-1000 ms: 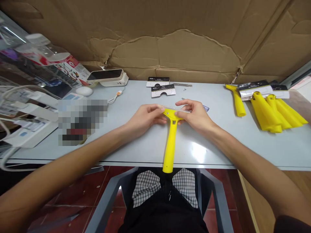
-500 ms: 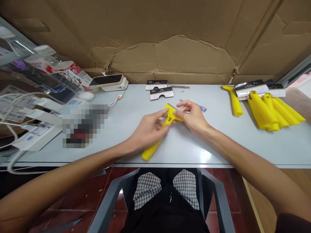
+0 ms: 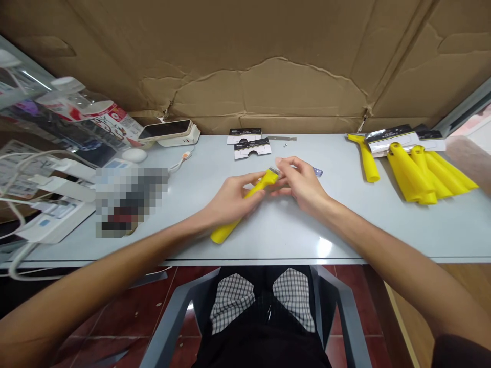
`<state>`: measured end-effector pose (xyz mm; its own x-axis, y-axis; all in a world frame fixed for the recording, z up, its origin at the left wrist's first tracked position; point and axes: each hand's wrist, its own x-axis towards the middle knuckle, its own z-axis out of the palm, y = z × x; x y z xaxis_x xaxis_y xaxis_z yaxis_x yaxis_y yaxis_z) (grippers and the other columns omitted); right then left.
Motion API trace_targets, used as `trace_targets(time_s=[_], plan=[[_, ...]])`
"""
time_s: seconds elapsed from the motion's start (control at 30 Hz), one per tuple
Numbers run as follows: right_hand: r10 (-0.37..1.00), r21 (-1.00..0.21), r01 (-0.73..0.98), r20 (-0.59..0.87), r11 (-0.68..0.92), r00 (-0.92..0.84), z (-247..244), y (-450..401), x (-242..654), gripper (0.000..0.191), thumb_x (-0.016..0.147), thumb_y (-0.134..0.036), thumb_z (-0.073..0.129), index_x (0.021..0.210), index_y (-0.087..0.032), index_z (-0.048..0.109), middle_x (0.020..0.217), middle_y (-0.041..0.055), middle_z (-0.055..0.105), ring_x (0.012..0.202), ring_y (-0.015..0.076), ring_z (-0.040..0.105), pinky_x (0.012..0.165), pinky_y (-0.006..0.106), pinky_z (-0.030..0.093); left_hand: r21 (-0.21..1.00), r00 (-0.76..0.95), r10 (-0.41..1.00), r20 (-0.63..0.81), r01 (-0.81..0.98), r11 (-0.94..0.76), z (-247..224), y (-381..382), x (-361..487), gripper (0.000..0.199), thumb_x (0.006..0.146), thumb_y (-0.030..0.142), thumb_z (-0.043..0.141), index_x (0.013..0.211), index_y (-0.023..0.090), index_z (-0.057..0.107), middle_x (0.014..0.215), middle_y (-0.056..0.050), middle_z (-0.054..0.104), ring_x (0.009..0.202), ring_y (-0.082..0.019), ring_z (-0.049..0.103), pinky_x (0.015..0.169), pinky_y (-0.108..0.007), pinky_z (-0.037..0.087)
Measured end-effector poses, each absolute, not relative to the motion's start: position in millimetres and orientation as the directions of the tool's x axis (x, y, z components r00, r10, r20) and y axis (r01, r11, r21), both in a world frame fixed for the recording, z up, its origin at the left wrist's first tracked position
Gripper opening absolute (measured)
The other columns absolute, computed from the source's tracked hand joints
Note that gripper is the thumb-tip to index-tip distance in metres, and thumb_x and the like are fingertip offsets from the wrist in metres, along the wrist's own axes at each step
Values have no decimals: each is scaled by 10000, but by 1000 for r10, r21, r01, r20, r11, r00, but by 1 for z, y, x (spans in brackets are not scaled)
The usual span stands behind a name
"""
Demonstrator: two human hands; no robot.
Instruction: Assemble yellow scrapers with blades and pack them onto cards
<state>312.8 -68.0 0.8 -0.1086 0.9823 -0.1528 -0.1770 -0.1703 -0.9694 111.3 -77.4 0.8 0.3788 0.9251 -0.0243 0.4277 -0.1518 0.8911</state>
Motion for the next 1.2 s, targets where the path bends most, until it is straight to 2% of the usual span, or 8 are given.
trace_targets(time_s=[0.13, 0.23, 0.33, 0.4, 0.6, 0.83, 1.03, 1.2], plan=[[992, -982, -160, -92, -104, -84, 9, -57, 330, 398, 881, -603, 812, 1001, -258, 653, 946, 67, 724, 870, 261, 748, 787, 474, 672, 968, 408, 878, -251, 107, 227, 3, -72, 106, 280, 786, 213, 731, 1062, 172, 745, 698, 9, 623, 496, -101, 452, 480, -277, 370], [989, -982, 118, 144, 146, -30, 8, -45, 352, 202, 931, -432, 765, 919, -244, 691, 894, 68, 724, 892, 252, 723, 825, 455, 624, 920, 477, 829, -292, -96, 380, 0, -68, 99, 190, 701, 213, 761, 855, 190, 651, 729, -6, 612, 493, -68, 383, 417, -247, 274], [896, -670, 608, 405, 425, -179, 1, -34, 374, 86, 909, -281, 721, 932, -229, 786, 939, 82, 777, 907, 270, 703, 860, 471, 560, 868, 555, 775, -302, -177, 464, -7, -63, 92, 225, 689, 224, 776, 863, 183, 638, 759, 0, 609, 477, -44, 334, 379, -210, 228], [843, -440, 739, 426, 511, -329, -7, -29, 382, 180, 904, -226, 673, 977, -214, 837, 942, 93, 793, 916, 285, 682, 871, 478, 534, 843, 603, 740, -297, -199, 500, -9, -60, 88, 223, 709, 229, 777, 873, 182, 634, 739, 17, 587, 463, -36, 312, 364, -186, 216], [777, -272, 742, 383, 612, -500, -25, -25, 377, 333, 997, -193, 573, 1133, -168, 876, 1003, 134, 800, 930, 294, 662, 884, 468, 524, 807, 660, 689, -298, -212, 551, -5, -63, 88, 226, 713, 231, 788, 846, 191, 610, 668, 38, 557, 437, -35, 317, 343, -155, 231], [828, -309, 772, 294, 556, -478, -18, -28, 365, 238, 959, -161, 648, 1010, -144, 879, 909, 112, 774, 810, 237, 689, 827, 376, 529, 816, 735, 652, -188, -253, 520, -12, -60, 89, 229, 774, 231, 781, 886, 172, 590, 670, 46, 575, 401, -33, 345, 331, -132, 296], [874, -282, 828, 181, 485, -451, -14, -29, 363, 244, 986, -143, 611, 939, -138, 851, 951, 121, 793, 839, 256, 705, 820, 374, 519, 806, 764, 628, -148, -275, 525, -17, -56, 85, 234, 826, 247, 793, 905, 157, 592, 639, 63, 553, 379, -29, 343, 331, -123, 316], [866, -246, 831, 164, 500, -472, -12, -30, 365, 330, 993, -77, 538, 1080, -121, 853, 1037, 142, 803, 915, 274, 724, 858, 380, 522, 838, 742, 648, -172, -236, 492, -19, -57, 86, 312, 889, 353, 845, 872, 172, 592, 536, 93, 475, 345, -25, 283, 319, -119, 282]])
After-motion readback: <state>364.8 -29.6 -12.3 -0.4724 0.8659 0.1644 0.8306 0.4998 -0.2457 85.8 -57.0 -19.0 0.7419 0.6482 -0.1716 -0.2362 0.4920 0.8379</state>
